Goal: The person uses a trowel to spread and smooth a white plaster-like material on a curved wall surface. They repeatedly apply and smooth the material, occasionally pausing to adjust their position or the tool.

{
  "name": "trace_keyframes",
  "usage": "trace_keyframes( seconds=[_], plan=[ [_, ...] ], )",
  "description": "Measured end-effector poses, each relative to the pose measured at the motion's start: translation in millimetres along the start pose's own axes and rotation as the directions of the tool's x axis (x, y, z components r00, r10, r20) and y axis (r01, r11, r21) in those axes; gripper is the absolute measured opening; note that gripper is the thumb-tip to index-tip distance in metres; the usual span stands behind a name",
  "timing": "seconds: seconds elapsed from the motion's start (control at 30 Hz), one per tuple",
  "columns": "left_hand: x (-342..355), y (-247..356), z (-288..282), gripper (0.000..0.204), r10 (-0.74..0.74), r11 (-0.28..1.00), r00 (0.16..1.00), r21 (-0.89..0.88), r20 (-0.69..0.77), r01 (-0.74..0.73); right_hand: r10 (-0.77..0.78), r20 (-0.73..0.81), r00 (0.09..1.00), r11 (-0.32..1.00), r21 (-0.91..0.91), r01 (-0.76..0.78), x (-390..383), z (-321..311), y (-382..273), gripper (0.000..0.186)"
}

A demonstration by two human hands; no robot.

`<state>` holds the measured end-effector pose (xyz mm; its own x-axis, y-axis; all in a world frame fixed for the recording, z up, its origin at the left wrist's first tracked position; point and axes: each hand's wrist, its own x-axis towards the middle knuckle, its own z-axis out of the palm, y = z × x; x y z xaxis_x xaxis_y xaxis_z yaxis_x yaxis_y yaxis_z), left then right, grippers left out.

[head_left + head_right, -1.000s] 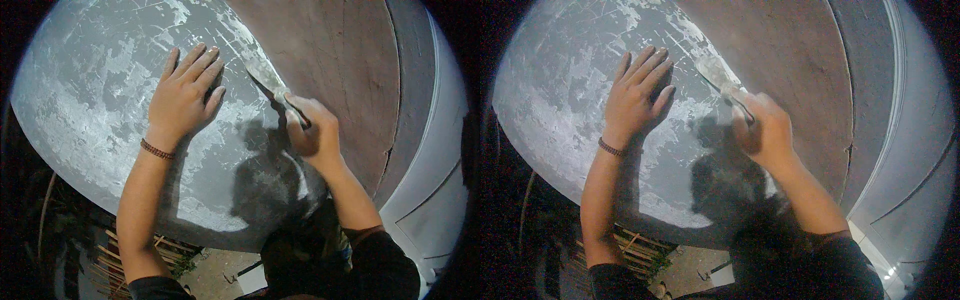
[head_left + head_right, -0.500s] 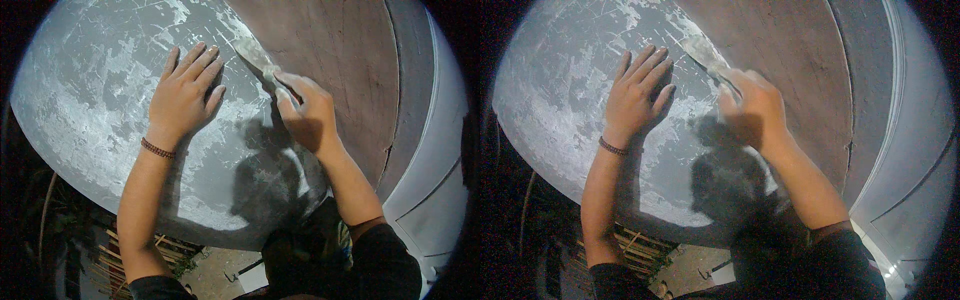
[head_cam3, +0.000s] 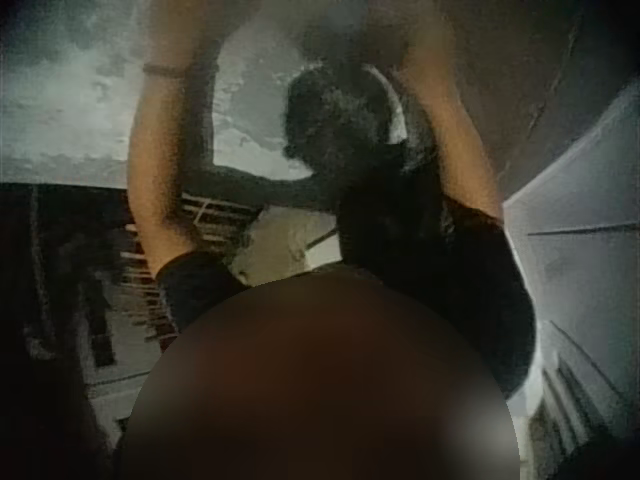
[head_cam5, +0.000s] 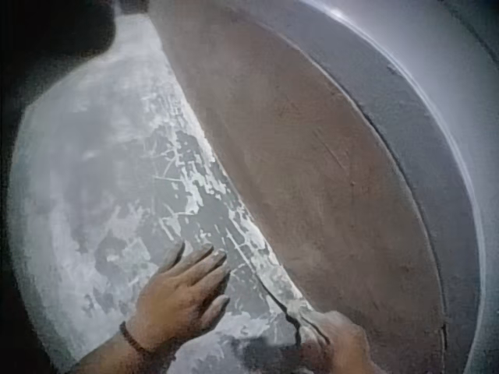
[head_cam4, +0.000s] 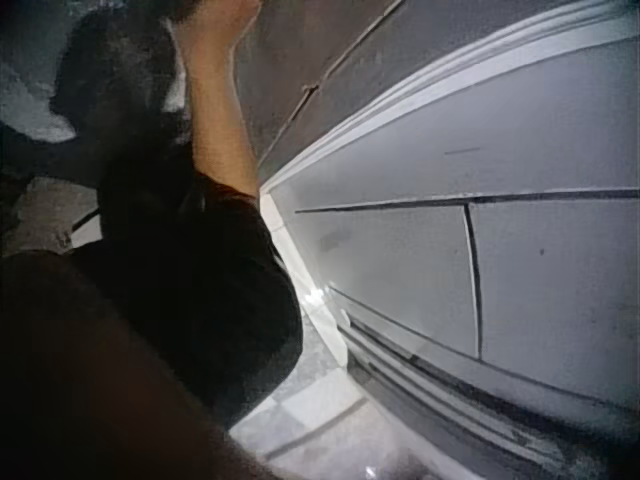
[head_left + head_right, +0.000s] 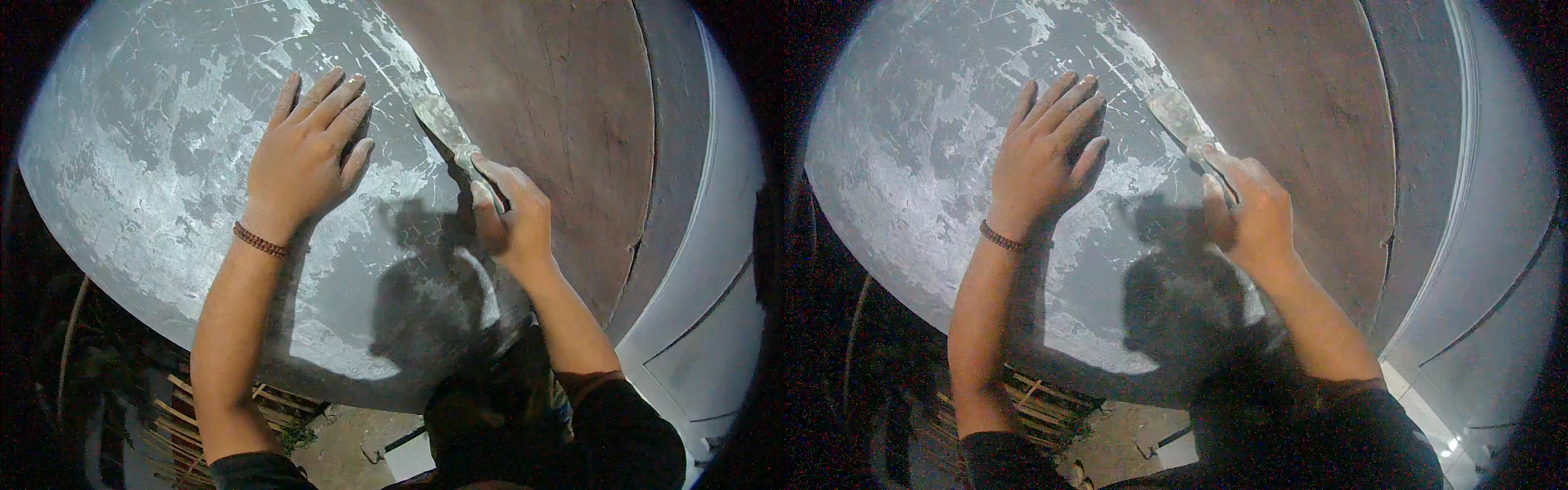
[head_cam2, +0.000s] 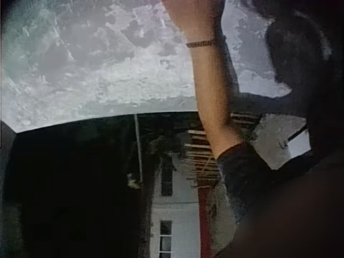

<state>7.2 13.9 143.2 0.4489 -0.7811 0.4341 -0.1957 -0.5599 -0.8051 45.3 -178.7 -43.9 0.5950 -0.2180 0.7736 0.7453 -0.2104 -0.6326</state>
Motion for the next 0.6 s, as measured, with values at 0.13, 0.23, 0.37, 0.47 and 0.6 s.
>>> trace_keyframes(
  seconds=[0.13, 0.23, 0.37, 0.47, 0.6],
  plan=[
    [0.5, 0.4, 0.9, 0.044, -0.002, 1.0, 1.0, 0.004, 0.019, 0.002, -0.177, -0.08, 0.981, 0.984, -0.051, 0.173, 4.2, -1.7, 10.3, 0.031],
    [0.8, 0.8, 0.9, 0.044, -0.006, 1.0, 1.0, 0.005, 0.03, 0.006, -0.052, -0.008, 0.999, 0.998, -0.041, 0.052, 9.7, -0.8, 6.8, 0.033],
    [1.2, 0.9, 0.3, 0.044, -0.005, 1.0, 1.0, 0.011, 0.02, 0.005, -0.082, -0.071, 0.994, 0.997, -0.004, 0.082, 14.2, 2.3, -2.3, 0.033],
    [1.8, 0.2, -0.3, 0.044, -0.006, 1.0, 1.0, 0.014, 0.017, 0.006, -0.05, -0.068, 0.996, 0.998, 0.027, 0.052, 13.6, 4.6, -1.9, 0.032],
    [0.9, 0.2, 0.5, 0.044, -0.008, 1.0, 1.0, 0.005, 0.013, 0.008, -0.073, -0.072, 0.995, 0.997, 0.007, 0.074, 8.8, 7.1, 6.3, 0.032]
  ],
)
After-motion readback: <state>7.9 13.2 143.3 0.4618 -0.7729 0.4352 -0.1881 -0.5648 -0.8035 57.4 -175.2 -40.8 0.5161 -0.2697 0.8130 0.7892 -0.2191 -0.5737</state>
